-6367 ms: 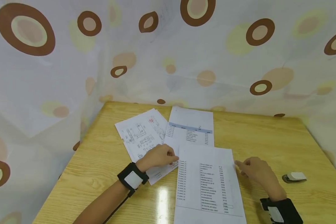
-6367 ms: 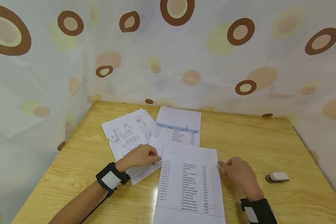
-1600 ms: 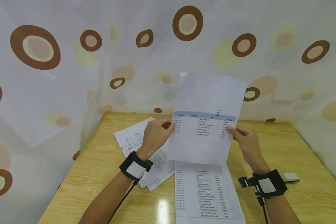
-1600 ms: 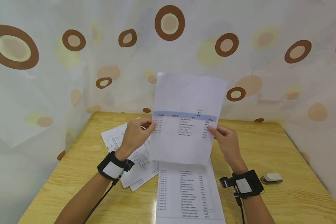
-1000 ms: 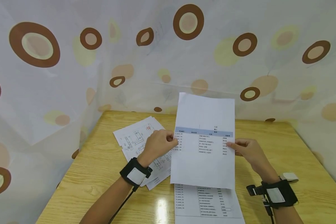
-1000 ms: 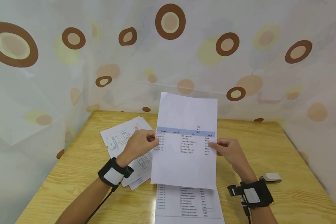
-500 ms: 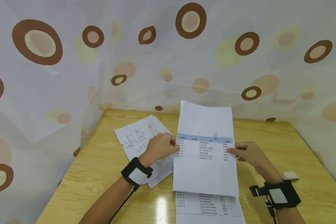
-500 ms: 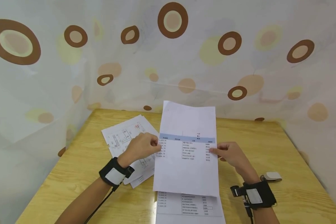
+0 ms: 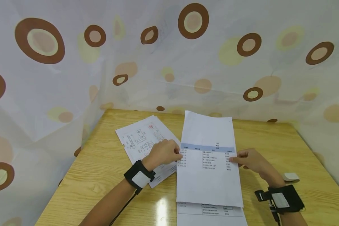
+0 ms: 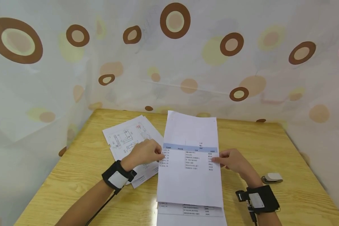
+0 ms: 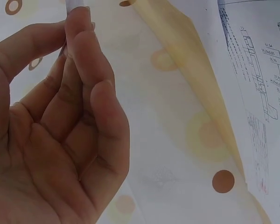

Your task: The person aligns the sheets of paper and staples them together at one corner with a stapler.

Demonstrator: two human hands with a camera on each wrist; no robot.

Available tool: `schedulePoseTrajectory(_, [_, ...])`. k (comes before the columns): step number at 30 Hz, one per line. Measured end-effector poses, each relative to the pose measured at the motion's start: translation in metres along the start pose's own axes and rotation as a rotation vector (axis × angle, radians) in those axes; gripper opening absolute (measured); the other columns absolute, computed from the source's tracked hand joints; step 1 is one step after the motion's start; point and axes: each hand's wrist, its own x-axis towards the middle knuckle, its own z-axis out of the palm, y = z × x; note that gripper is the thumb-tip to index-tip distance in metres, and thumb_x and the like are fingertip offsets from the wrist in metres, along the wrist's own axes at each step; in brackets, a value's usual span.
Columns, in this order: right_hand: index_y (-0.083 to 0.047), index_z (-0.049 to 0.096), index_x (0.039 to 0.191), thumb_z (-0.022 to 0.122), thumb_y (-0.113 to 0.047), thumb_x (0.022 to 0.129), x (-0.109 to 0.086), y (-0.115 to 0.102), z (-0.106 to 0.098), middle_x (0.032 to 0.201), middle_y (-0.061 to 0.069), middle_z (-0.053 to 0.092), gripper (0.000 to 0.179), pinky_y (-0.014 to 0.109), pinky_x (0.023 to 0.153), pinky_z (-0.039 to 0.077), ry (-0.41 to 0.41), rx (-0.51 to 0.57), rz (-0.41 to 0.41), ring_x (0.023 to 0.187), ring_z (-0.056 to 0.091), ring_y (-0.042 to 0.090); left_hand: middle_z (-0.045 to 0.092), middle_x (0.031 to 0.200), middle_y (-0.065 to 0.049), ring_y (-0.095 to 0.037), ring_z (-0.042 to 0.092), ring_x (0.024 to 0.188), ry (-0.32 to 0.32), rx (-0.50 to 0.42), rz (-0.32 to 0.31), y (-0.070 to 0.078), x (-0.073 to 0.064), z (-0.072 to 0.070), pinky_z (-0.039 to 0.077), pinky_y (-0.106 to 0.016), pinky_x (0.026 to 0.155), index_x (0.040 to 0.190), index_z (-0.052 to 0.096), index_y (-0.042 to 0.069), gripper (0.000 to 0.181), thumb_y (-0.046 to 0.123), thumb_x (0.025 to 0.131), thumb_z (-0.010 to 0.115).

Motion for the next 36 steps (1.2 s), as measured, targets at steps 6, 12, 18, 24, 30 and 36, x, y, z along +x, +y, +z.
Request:
schedulePoseTrajectory(6, [0.001,0.075,0.102,0.069,-0.025,0.095,-0.005,0.001,0.003,0.089,0.006,0.073,0.028,0.036,0.07,0.043,-0.04,-0.02,0.003,0.081,0.06,0.023,0.047,0.051,0.009,-0.007,0.04,0.046,-0.032,0.019,-0.011,0.001,-0.001,0.006,0.029,-0.021,0.044,0.062,0.068,0.01,0.032,0.022,0.092,0.071])
schedulePoseTrajectory(12, [0.001,0.075,0.101,0.069,-0.024,0.095,-0.007,0.002,0.005,0.087,0.006,0.072,0.027,0.037,0.068,0.043,-0.073,-0.046,-0.01,0.079,0.057,0.023,0.05,0.05,0.009,-0.008,0.042,0.046,-0.047,0.044,-0.008,0.002,-0.001,0.012,0.029,-0.023,0.045,0.059,0.067,0.013,0.034,0.022,0.091,0.072])
schedulePoseTrajectory(18, [-0.002,0.075,0.09,0.069,-0.023,0.095,-0.004,0.009,0.008,0.085,0.004,0.071,0.022,0.034,0.064,0.04,-0.086,-0.096,0.002,0.075,0.056,0.021,0.05,0.051,0.008,-0.008,0.044,0.047,-0.081,0.064,-0.005,0.0,-0.001,0.022,0.031,-0.024,0.045,0.063,0.071,0.011,0.029,0.023,0.089,0.074])
schedulePoseTrajectory(24, [-0.002,0.072,0.081,0.071,-0.02,0.094,-0.003,0.014,0.016,0.082,0.004,0.071,0.021,0.031,0.059,0.038,-0.112,-0.09,0.01,0.069,0.058,0.02,0.053,0.049,0.008,-0.008,0.048,0.047,-0.112,0.055,-0.014,0.0,-0.004,0.029,0.036,-0.024,0.045,0.06,0.066,0.015,0.03,0.021,0.088,0.074])
schedulePoseTrajectory(30, [-0.003,0.069,0.076,0.072,-0.019,0.092,-0.005,0.016,0.023,0.081,0.005,0.071,0.023,0.031,0.059,0.039,-0.115,-0.109,0.021,0.067,0.058,0.02,0.054,0.049,0.008,-0.009,0.048,0.046,-0.124,0.061,-0.022,-0.001,-0.007,0.036,0.036,-0.025,0.045,0.06,0.066,0.016,0.028,0.02,0.086,0.074])
schedulePoseTrajectory(36, [-0.004,0.072,0.077,0.072,-0.019,0.091,-0.002,0.02,0.026,0.077,0.003,0.069,0.021,0.026,0.054,0.036,-0.127,-0.115,0.029,0.066,0.056,0.019,0.055,0.051,0.006,-0.01,0.05,0.047,-0.142,0.055,-0.032,-0.003,-0.006,0.043,0.038,-0.026,0.046,0.061,0.065,0.016,0.027,0.021,0.086,0.076])
